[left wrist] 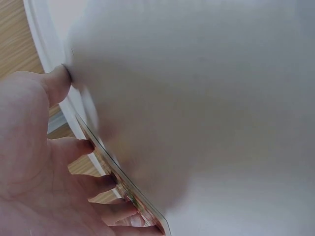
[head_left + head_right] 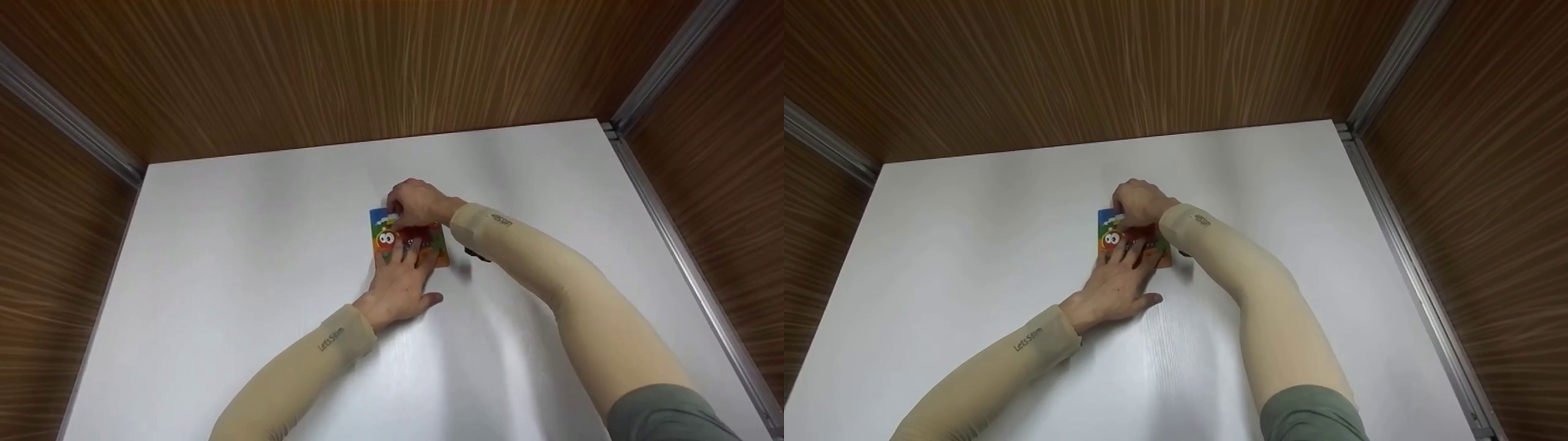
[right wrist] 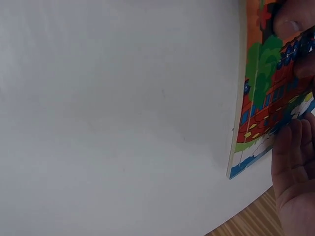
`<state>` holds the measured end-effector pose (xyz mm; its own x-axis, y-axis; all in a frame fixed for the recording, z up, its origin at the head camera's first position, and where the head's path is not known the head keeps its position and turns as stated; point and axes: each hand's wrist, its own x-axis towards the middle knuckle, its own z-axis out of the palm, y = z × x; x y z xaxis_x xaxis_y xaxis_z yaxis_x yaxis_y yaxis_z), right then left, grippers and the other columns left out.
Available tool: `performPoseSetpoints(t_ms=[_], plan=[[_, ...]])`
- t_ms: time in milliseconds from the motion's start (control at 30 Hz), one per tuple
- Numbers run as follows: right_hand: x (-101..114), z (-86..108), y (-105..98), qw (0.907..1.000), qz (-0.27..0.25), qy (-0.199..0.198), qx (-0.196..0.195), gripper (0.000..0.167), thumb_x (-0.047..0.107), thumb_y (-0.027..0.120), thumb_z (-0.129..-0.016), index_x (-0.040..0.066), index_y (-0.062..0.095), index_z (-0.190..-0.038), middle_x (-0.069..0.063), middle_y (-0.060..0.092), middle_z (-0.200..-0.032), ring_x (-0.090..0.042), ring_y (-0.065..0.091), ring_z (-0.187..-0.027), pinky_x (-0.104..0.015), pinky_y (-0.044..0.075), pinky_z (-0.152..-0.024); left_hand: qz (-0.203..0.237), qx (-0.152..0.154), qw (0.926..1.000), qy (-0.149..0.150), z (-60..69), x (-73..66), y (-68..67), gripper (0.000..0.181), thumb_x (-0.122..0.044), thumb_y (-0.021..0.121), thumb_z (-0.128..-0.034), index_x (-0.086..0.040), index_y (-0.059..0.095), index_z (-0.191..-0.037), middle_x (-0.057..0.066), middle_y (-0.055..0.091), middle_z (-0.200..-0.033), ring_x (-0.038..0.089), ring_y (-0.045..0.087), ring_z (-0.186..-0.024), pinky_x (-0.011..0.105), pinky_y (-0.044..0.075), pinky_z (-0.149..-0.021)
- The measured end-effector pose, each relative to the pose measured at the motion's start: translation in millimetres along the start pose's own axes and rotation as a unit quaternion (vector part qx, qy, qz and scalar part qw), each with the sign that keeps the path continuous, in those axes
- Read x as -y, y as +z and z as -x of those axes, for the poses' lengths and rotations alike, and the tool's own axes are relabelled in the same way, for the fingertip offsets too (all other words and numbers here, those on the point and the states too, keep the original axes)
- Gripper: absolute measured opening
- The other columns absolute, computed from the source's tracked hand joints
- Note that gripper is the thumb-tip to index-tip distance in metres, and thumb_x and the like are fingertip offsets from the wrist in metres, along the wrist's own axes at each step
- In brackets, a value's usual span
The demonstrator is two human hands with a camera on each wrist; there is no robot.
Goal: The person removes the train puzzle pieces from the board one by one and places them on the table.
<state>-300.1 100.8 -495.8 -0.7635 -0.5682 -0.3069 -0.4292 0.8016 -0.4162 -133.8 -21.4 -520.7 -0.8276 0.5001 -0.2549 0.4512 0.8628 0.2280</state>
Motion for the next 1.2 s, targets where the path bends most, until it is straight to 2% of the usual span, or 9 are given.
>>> performPoseSetpoints(t_ms=[200, 533, 700, 800, 933, 1067, 1200], plan=[[-1.1, -0.7, 0.9, 0.9999, -0.011, 0.008, -0.005, 0.040, 0.032, 0.094, -0.093, 0.011, 0.081, -0.125, -0.007, 0.078, -0.120, -0.024, 0.069, -0.114, -0.043, 0.063, -0.107, 0.004, -0.008, 0.9999, 0.009, -0.1, 0.0, 1.5, 0.088, -0.068, 0.062, -0.1069, -0.028, 0.031, -0.179, 0.019, 0.019, -0.189, 0.054, 0.014, -0.175, 0.086, 0.023, -0.130], [-5.7, 0.6, 4.4, 0.9989, -0.034, -0.012, -0.029, 0.042, 0.031, 0.096, -0.090, 0.009, 0.082, -0.123, -0.008, 0.081, -0.121, -0.025, 0.073, -0.114, -0.043, 0.063, -0.106, -0.003, -0.015, 0.9998, 0.013, -0.4, 0.4, 3.2, 0.087, -0.069, 0.061, -0.1072, -0.029, 0.033, -0.179, 0.019, 0.021, -0.189, 0.054, 0.015, -0.175, 0.086, 0.026, -0.129], [-8.9, 3.3, 6.8, 0.9959, -0.069, -0.022, -0.054, 0.036, 0.028, 0.094, -0.093, 0.011, 0.084, -0.123, -0.009, 0.083, -0.118, -0.025, 0.075, -0.110, -0.043, 0.065, -0.102, -0.015, -0.009, 0.9998, 0.011, 0.0, 0.7, 2.6, 0.090, -0.071, 0.058, -0.1077, -0.027, 0.029, -0.180, 0.018, 0.019, -0.190, 0.053, 0.015, -0.175, 0.085, 0.024, -0.131], [-9.8, 4.4, 6.8, 0.9937, -0.083, -0.029, -0.069, 0.030, 0.025, 0.089, -0.098, 0.011, 0.085, -0.124, -0.010, 0.083, -0.121, -0.026, 0.075, -0.113, -0.045, 0.064, -0.104, -0.020, -0.006, 0.9997, 0.011, 0.2, 1.4, 2.0, 0.090, -0.072, 0.057, -0.1080, -0.026, 0.028, -0.180, 0.017, 0.018, -0.190, 0.053, 0.015, -0.175, 0.085, 0.024, -0.131], [-10.0, 4.6, 6.1, 0.9903, -0.113, -0.038, -0.072, 0.022, 0.021, 0.085, -0.101, 0.011, 0.086, -0.120, -0.011, 0.084, -0.121, -0.027, 0.076, -0.114, -0.047, 0.064, -0.104, -0.021, -0.005, 0.9997, 0.011, -0.2, 2.5, 2.0, 0.090, -0.072, 0.056, -0.1083, -0.026, 0.028, -0.180, 0.016, 0.016, -0.191, 0.053, 0.015, -0.175, 0.085, 0.024, -0.131], [-11.3, 4.0, 5.4, 0.9854, -0.150, -0.040, -0.069, 0.014, 0.017, 0.082, -0.102, 0.011, 0.087, -0.114, -0.010, 0.085, -0.113, -0.023, 0.076, -0.108, -0.042, 0.064, -0.100, -0.020, -0.006, 0.9997, 0.013, -1.2, 3.3, 2.4, 0.090, -0.072, 0.056, -0.1081, -0.026, 0.028, -0.180, 0.016, 0.017, -0.190, 0.054, 0.016, -0.175, 0.085, 0.024, -0.131], [-12.6, 3.9, 4.2, 0.9804, -0.181, -0.037, -0.070, 0.011, 0.015, 0.080, -0.103, 0.010, 0.088, -0.110, -0.010, 0.085, -0.105, -0.017, 0.073, -0.097, -0.034, 0.060, -0.090, -0.017, -0.002, 0.9998, 0.012, -2.8, 3.8, 2.4, 0.088, -0.072, 0.056, -0.1085, -0.027, 0.030, -0.180, 0.017, 0.019, -0.190, 0.053, 0.017, -0.175, 0.085, 0.024, -0.130]])
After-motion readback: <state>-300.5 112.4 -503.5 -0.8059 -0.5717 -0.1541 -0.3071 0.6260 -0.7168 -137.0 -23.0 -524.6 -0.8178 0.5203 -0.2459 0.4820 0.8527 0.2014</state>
